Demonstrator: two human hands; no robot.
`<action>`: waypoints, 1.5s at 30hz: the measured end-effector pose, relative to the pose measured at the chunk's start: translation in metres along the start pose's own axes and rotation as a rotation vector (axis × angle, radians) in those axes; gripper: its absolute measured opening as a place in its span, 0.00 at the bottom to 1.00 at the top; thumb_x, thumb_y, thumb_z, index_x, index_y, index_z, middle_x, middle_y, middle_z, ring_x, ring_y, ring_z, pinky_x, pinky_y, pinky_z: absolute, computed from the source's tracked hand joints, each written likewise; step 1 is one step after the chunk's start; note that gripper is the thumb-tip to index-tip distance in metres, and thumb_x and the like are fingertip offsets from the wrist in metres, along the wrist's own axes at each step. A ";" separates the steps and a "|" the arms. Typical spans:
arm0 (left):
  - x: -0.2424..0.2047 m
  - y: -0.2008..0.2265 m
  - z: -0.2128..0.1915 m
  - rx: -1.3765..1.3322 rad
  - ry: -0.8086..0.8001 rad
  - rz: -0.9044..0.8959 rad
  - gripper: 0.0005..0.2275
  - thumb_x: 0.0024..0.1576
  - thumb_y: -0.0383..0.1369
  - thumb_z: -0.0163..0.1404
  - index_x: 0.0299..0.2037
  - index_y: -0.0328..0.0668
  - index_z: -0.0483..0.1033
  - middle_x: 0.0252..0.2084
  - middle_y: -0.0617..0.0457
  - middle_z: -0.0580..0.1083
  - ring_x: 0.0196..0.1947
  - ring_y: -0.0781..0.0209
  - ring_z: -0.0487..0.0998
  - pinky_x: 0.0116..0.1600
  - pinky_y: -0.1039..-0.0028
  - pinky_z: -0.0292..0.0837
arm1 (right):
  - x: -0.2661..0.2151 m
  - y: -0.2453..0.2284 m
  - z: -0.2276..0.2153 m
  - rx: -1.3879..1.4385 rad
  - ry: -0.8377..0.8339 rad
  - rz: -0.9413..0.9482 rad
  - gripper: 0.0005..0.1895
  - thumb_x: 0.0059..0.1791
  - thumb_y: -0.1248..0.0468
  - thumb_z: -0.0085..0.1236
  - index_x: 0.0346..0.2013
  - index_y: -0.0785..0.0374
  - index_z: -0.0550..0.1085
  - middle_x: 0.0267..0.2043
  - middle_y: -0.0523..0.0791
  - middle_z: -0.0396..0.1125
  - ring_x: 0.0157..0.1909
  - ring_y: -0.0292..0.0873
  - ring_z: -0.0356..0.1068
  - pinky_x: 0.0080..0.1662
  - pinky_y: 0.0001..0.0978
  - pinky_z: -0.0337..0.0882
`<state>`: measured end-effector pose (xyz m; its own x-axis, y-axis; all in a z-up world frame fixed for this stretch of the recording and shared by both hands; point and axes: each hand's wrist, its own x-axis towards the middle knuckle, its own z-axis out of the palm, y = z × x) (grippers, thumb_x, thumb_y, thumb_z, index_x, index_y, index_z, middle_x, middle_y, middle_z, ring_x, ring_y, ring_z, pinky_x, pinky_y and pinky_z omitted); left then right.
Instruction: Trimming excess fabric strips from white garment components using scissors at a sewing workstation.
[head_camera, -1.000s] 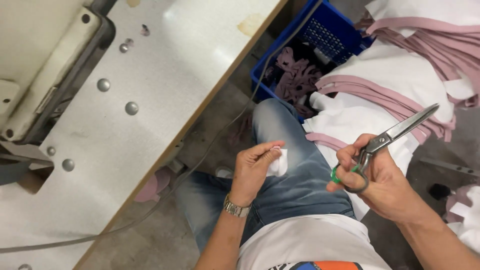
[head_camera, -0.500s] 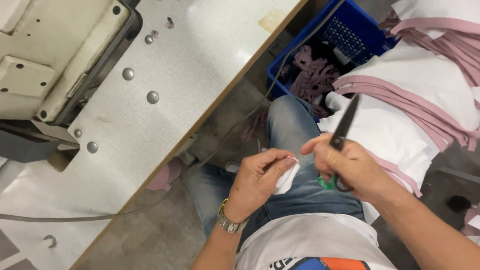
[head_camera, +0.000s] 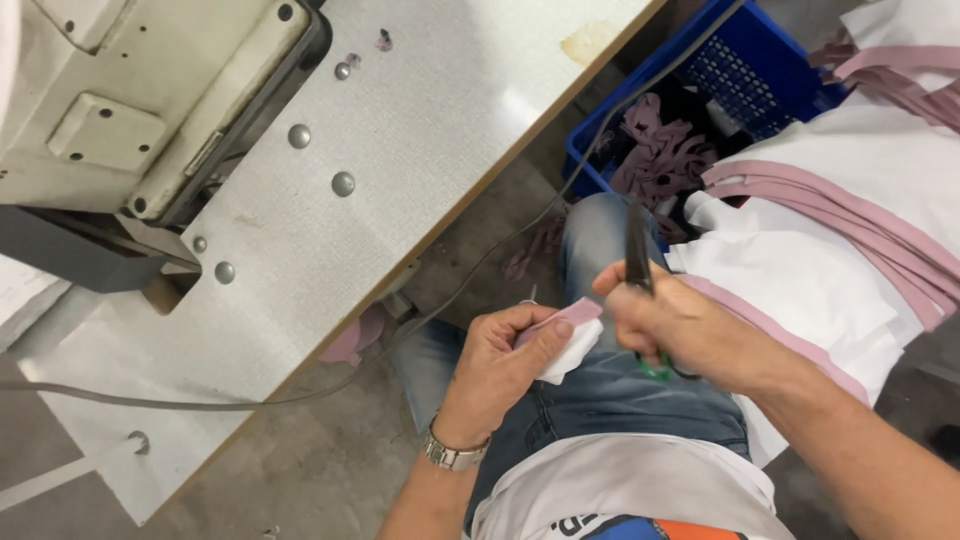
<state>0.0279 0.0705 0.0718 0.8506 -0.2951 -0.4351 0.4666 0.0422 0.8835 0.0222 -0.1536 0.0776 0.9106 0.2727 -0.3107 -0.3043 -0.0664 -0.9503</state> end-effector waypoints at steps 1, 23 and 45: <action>-0.002 0.006 0.000 -0.021 0.035 -0.019 0.08 0.56 0.31 0.62 0.37 0.32 0.85 0.22 0.52 0.79 0.24 0.74 0.76 0.28 0.88 0.72 | 0.000 0.009 -0.005 0.133 -0.018 0.077 0.16 0.55 0.54 0.48 0.40 0.64 0.76 0.13 0.46 0.62 0.16 0.39 0.59 0.23 0.30 0.66; -0.019 0.007 -0.007 0.375 0.128 0.131 0.16 0.65 0.40 0.49 0.24 0.44 0.71 0.19 0.66 0.59 0.22 0.74 0.57 0.26 0.76 0.52 | 0.012 0.013 0.051 0.199 0.074 0.435 0.09 0.48 0.63 0.66 0.40 0.64 0.79 0.22 0.40 0.62 0.18 0.33 0.52 0.17 0.27 0.49; -0.019 0.008 -0.117 0.285 -0.105 -0.176 0.10 0.56 0.36 0.58 0.43 0.39 0.85 0.38 0.56 0.82 0.36 0.70 0.78 0.42 0.81 0.72 | -0.012 0.056 -0.128 0.152 0.515 0.090 0.07 0.56 0.65 0.58 0.35 0.56 0.70 0.19 0.40 0.53 0.15 0.28 0.43 0.19 0.22 0.42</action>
<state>0.0436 0.1886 0.0671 0.7268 -0.3713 -0.5779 0.5046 -0.2823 0.8159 0.0301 -0.2830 0.0250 0.8868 -0.2355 -0.3976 -0.3894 0.0826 -0.9174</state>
